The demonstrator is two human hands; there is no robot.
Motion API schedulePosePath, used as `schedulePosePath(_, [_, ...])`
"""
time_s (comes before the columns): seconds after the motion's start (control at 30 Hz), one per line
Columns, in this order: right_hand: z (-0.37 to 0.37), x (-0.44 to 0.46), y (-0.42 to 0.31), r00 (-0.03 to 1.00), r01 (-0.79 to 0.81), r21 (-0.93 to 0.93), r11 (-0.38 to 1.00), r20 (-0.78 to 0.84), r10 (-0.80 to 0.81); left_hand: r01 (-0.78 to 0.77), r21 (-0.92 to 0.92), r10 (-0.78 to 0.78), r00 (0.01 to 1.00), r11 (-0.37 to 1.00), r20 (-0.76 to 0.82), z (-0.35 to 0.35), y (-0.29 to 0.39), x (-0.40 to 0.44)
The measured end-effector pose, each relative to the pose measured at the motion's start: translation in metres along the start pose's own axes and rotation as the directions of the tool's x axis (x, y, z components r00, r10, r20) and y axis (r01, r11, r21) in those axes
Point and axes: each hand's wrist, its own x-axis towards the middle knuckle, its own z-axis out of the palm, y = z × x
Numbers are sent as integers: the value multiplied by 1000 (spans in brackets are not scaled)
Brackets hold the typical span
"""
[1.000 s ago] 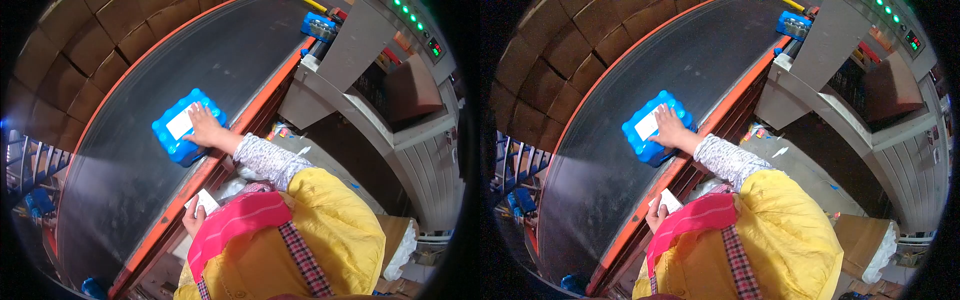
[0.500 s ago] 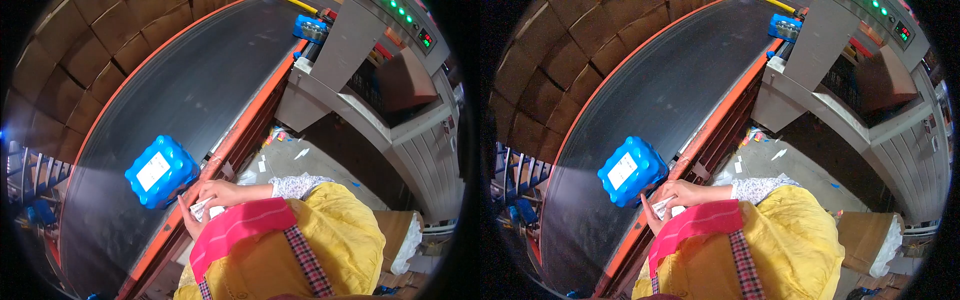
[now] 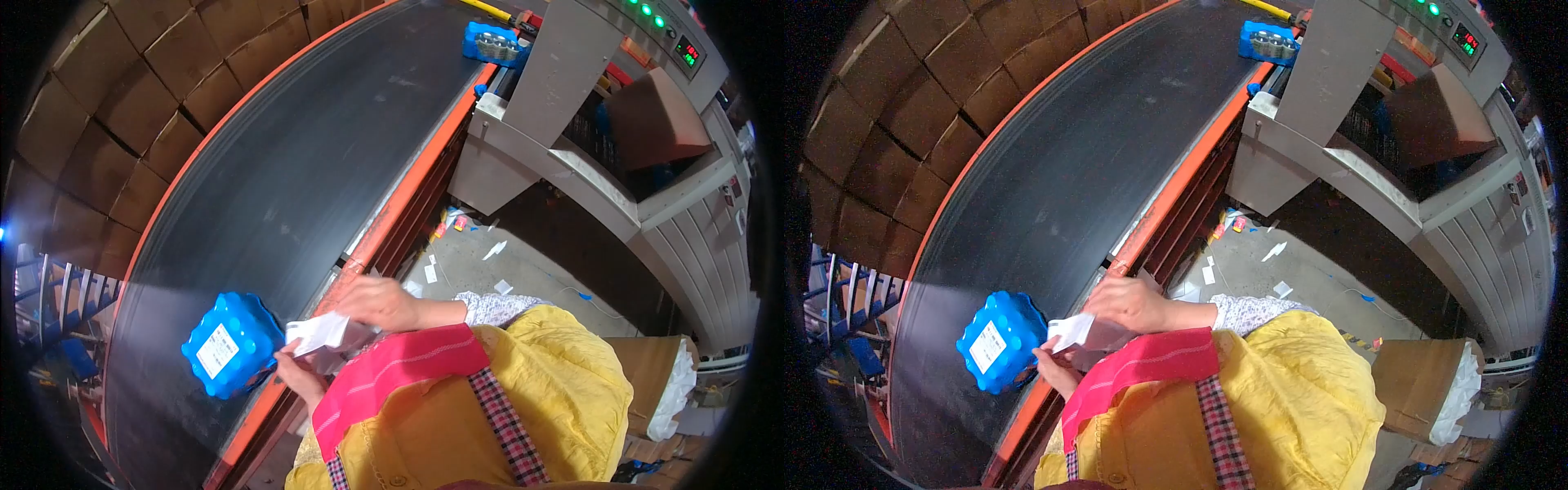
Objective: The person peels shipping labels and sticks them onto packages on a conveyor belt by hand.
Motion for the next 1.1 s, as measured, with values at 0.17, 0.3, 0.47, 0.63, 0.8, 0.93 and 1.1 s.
schedulePosePath(0.17, [-36, 2, 6, 803, -445, 62, 893, -413, 429, -94, -162, 61, 978, 982, -198, -54, -13, 29])
schedulePosePath(0.3, [-61, 3, 36, 660, -493, 129, 860, -589, 467, -129, -11, 126, 979, 992, -163, -55, 4, 28])
schedulePosePath(0.47, [-73, -8, 44, 626, -564, 94, 820, -598, 500, -148, 162, 146, 989, 976, 23, -28, 11, 4])
schedulePosePath(0.63, [-76, -14, 49, 608, -608, 81, 790, -593, 528, -90, 119, 80, 993, 989, 82, -9, 17, 0])
schedulePosePath(0.8, [-80, -17, 53, 622, -617, 48, 785, -582, 524, -254, 271, 199, 957, 929, 213, 10, 25, -2])
schedulePosePath(0.93, [-79, -17, 48, 619, -627, 55, 777, -570, 540, -47, 300, -30, 969, 953, 246, 27, 20, -20])
schedulePosePath(1.1, [-80, -25, 57, 623, -613, 94, 784, -553, 554, 61, 279, -147, 943, 958, 300, 43, 34, -33])
